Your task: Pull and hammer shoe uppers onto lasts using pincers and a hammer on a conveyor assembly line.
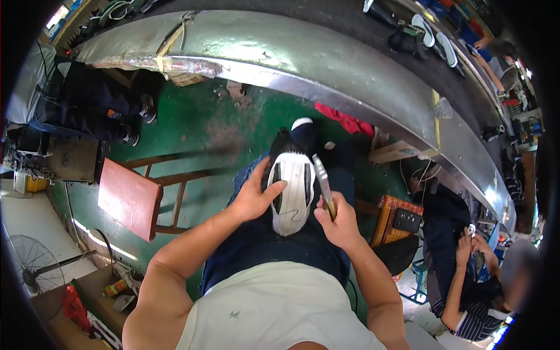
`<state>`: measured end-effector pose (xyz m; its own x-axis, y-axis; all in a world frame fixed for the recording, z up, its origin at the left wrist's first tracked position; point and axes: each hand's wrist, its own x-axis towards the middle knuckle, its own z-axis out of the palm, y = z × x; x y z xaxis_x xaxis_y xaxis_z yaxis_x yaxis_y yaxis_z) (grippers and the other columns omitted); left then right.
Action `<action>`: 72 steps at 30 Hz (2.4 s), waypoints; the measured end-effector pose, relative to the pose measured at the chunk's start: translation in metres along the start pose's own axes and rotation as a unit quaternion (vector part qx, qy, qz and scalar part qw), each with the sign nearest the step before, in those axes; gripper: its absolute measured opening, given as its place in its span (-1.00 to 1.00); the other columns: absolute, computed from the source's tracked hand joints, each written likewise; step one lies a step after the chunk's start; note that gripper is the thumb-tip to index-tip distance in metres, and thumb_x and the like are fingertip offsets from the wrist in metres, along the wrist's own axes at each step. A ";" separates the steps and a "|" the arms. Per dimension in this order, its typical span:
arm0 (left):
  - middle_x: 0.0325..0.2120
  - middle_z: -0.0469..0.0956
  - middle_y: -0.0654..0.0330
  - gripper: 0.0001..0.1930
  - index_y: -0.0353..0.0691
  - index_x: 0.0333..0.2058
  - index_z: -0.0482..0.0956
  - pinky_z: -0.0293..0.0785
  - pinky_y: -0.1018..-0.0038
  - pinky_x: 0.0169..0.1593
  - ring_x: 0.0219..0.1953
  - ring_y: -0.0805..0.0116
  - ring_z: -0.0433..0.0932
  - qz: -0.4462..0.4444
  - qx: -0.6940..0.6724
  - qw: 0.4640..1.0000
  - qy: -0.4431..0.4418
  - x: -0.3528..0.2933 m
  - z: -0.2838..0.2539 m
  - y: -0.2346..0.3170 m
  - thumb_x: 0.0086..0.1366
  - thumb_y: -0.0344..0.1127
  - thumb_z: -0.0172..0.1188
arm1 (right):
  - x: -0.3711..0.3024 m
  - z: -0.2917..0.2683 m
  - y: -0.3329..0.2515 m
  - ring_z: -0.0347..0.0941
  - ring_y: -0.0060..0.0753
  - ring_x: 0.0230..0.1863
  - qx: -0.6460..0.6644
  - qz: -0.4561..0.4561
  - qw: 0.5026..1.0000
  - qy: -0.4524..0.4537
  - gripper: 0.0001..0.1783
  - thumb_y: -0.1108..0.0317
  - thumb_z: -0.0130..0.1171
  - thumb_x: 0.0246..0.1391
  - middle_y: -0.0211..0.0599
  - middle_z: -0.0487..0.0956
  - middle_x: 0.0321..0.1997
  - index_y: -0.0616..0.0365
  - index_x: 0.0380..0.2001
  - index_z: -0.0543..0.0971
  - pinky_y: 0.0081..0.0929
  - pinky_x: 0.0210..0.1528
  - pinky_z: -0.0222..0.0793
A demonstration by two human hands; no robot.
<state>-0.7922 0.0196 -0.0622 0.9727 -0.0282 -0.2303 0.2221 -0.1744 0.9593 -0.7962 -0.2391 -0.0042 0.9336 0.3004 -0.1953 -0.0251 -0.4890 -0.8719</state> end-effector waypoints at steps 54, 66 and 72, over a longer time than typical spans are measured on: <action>-0.50 0.57 0.00 -0.52 -0.32 0.01 0.52 0.39 0.45 -0.63 -0.70 0.26 0.48 -0.074 -0.498 0.815 -0.286 -0.038 -0.050 0.048 0.39 0.02 0.17 | -0.017 -0.112 -0.088 0.56 -0.11 -0.12 -0.338 -0.271 0.901 -0.018 -0.51 0.35 0.29 0.01 -0.18 0.57 -0.07 0.23 0.05 0.52 -0.33 -0.25 0.54; -0.55 0.54 -0.05 -0.41 -0.32 0.07 0.46 0.31 0.44 -0.69 -0.75 0.24 0.45 -0.113 -0.713 0.561 -0.406 0.018 0.014 0.038 0.45 0.16 -0.03 | 0.004 0.005 -0.035 0.56 -0.31 -0.16 0.215 -0.107 0.970 0.024 -0.58 0.44 0.25 0.21 -0.18 0.57 -0.10 0.28 0.10 0.43 -0.42 -0.07 0.45; -0.30 0.62 -0.20 -0.31 -0.23 0.33 0.26 0.58 0.36 -0.59 -0.59 0.09 0.65 0.000 -0.629 0.648 -0.430 0.026 -0.031 0.011 0.41 0.11 0.08 | -0.009 -0.087 -0.054 0.41 0.17 0.26 -0.085 -0.202 0.975 -0.043 -0.42 0.38 0.23 0.18 0.12 0.46 0.24 0.34 0.24 0.36 -0.12 0.26 0.38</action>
<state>-0.7627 0.0475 -0.0528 0.6963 -0.6601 0.2819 0.6267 0.7505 0.2097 -0.7719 -0.2868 0.0835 0.8214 0.5605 0.1052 0.4051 -0.4436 -0.7994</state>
